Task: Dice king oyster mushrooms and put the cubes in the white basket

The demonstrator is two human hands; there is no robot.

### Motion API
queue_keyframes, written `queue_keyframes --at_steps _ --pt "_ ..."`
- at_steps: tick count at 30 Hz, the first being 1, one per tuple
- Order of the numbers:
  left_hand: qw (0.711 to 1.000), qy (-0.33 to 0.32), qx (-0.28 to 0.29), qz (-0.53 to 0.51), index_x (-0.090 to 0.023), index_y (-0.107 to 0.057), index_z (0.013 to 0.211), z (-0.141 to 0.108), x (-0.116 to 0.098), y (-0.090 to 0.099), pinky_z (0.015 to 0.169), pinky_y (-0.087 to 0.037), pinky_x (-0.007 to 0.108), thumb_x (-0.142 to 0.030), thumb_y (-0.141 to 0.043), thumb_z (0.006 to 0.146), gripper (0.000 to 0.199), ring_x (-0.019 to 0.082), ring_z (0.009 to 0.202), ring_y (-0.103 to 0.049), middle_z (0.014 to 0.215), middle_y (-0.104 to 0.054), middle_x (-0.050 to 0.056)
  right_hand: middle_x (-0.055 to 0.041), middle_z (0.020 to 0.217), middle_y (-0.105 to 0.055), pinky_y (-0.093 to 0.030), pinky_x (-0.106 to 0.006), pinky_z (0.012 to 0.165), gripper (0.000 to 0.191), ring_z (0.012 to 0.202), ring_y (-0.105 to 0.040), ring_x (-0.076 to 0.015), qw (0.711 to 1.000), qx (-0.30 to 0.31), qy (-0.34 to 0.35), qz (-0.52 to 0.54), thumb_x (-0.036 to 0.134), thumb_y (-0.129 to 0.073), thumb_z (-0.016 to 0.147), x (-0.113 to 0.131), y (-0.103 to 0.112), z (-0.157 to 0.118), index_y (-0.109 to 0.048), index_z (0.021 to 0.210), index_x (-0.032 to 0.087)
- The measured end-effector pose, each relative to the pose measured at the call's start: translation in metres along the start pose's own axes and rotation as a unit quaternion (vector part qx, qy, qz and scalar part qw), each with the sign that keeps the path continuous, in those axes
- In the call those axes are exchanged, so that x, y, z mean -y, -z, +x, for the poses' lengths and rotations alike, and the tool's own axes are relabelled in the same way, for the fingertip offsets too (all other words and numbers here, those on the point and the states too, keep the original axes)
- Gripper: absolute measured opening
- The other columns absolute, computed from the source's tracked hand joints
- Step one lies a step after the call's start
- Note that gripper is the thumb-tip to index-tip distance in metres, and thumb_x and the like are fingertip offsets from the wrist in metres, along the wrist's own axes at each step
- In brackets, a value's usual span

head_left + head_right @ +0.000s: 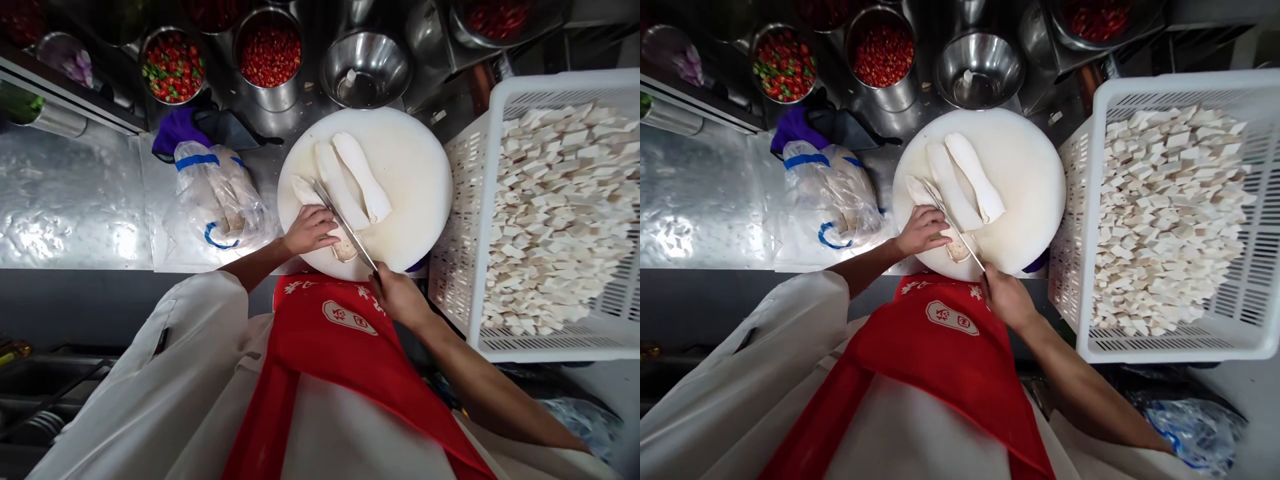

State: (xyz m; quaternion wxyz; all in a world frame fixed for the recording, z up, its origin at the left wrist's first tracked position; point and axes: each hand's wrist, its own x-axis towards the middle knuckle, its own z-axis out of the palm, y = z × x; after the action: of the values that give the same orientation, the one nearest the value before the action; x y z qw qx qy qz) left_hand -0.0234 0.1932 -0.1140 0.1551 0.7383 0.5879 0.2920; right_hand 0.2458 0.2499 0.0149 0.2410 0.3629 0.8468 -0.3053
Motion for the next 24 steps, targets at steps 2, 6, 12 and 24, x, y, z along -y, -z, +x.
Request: queue_keyframes --at_steps 2,6,12,24 --pt "1.000 0.000 -0.005 0.014 -0.025 -0.070 0.103 -0.002 -0.003 0.001 0.098 -0.044 0.048 -0.059 -0.057 0.092 0.039 0.027 0.112 -0.056 0.106 -0.068 0.009 -0.0139 0.090 -0.076 -0.042 -0.034 0.064 0.028 0.080 -0.072 -0.0310 1.000 -0.025 0.015 -0.001 0.030 -0.037 0.101 0.003 0.000 0.003 -0.055 0.118 0.016" --pt "1.000 0.015 0.000 0.027 -0.024 -0.069 0.102 -0.007 -0.008 0.004 0.097 -0.044 0.047 -0.055 -0.055 0.095 0.035 0.026 0.111 -0.057 0.105 -0.067 0.008 -0.0124 0.088 -0.076 -0.042 -0.035 0.064 0.028 0.077 -0.072 -0.0311 0.997 -0.073 0.037 -0.003 0.032 -0.037 0.101 0.016 0.016 -0.005 -0.055 0.117 0.018" --pt "1.000 0.011 -0.012 0.007 -0.022 -0.067 0.096 -0.008 -0.008 0.003 0.097 -0.044 0.047 -0.053 -0.057 0.095 0.033 0.025 0.112 -0.057 0.106 -0.067 0.009 -0.0098 0.085 -0.075 -0.041 -0.035 0.062 0.026 0.077 -0.072 -0.0294 0.997 -0.049 0.052 0.013 0.030 -0.036 0.100 0.022 0.030 -0.034 -0.055 0.115 0.019" --pt "0.998 -0.019 -0.066 0.017 -0.021 -0.068 0.093 -0.008 -0.005 -0.001 0.093 -0.047 0.041 -0.053 -0.063 0.092 0.032 0.023 0.107 -0.060 0.103 -0.070 0.007 -0.0135 0.085 -0.075 -0.037 -0.033 0.063 0.025 0.076 -0.070 -0.0296 0.999 -0.010 0.014 -0.029 0.028 -0.040 0.100 0.045 0.024 0.062 -0.054 0.115 0.014"
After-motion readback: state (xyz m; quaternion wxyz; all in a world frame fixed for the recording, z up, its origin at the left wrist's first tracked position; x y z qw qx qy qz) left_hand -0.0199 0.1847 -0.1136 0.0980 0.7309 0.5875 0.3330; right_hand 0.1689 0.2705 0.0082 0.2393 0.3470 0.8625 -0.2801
